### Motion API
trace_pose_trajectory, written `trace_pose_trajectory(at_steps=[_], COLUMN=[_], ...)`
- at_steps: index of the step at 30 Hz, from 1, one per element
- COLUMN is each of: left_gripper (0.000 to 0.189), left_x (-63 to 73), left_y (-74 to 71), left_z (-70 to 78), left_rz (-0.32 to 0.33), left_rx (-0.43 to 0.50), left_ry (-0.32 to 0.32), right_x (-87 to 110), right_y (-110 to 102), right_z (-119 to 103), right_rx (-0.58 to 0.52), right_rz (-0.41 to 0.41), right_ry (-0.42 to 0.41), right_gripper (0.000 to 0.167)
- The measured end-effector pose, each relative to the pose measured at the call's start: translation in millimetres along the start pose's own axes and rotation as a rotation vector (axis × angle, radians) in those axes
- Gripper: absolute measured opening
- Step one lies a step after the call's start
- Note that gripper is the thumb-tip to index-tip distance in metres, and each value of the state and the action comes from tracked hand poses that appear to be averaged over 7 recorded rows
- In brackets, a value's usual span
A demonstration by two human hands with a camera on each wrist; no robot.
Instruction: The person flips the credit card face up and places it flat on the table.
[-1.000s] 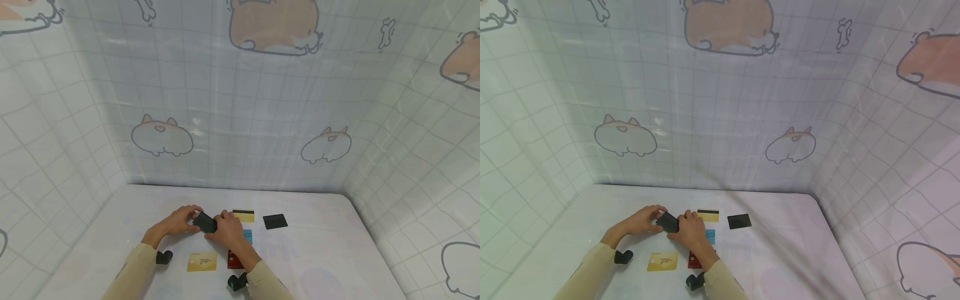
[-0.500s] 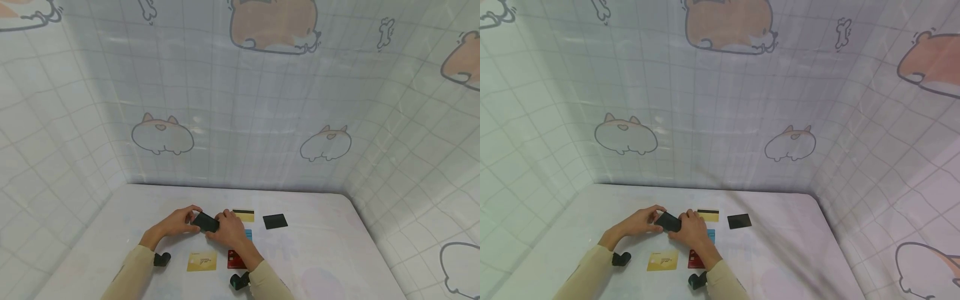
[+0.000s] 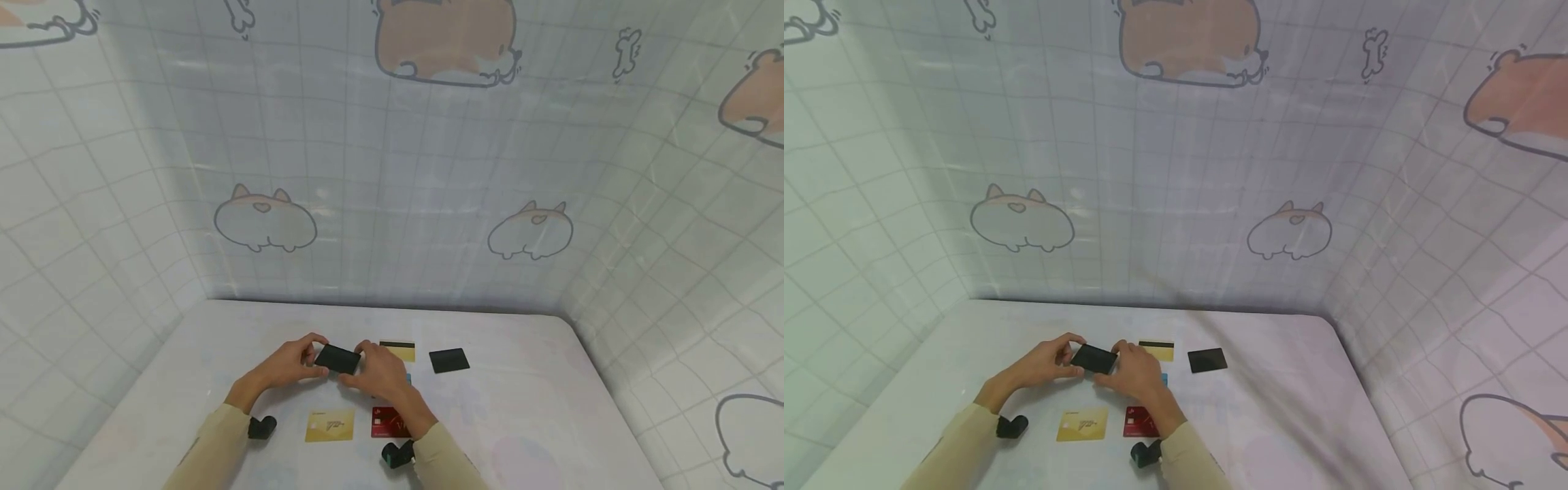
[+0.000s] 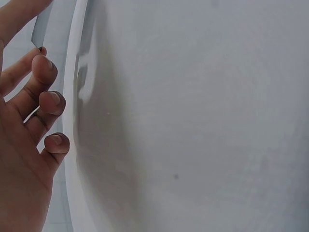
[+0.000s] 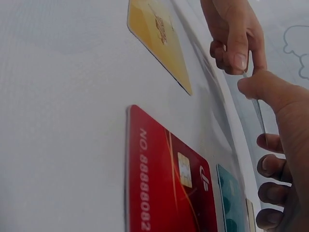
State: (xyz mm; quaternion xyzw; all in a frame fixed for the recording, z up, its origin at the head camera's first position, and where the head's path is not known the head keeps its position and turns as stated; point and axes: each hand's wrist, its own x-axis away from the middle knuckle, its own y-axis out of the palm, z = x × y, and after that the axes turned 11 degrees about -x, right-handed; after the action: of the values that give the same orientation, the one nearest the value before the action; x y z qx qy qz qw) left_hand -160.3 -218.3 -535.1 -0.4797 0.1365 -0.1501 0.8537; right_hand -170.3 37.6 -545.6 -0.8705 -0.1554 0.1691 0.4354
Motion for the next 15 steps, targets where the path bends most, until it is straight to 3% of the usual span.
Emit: trace_pose_trajectory(at_steps=[15], left_gripper=[0.056], left_x=[5.5], left_y=[8.1], left_z=[-1.9], left_rz=[0.015], left_rx=[-0.029], left_ry=[-0.006], right_x=[5.3], right_y=[-4.5], right_z=[8.5], right_rx=[-0.122], right_rz=[0.017], right_ry=[-0.015], right_gripper=[0.064])
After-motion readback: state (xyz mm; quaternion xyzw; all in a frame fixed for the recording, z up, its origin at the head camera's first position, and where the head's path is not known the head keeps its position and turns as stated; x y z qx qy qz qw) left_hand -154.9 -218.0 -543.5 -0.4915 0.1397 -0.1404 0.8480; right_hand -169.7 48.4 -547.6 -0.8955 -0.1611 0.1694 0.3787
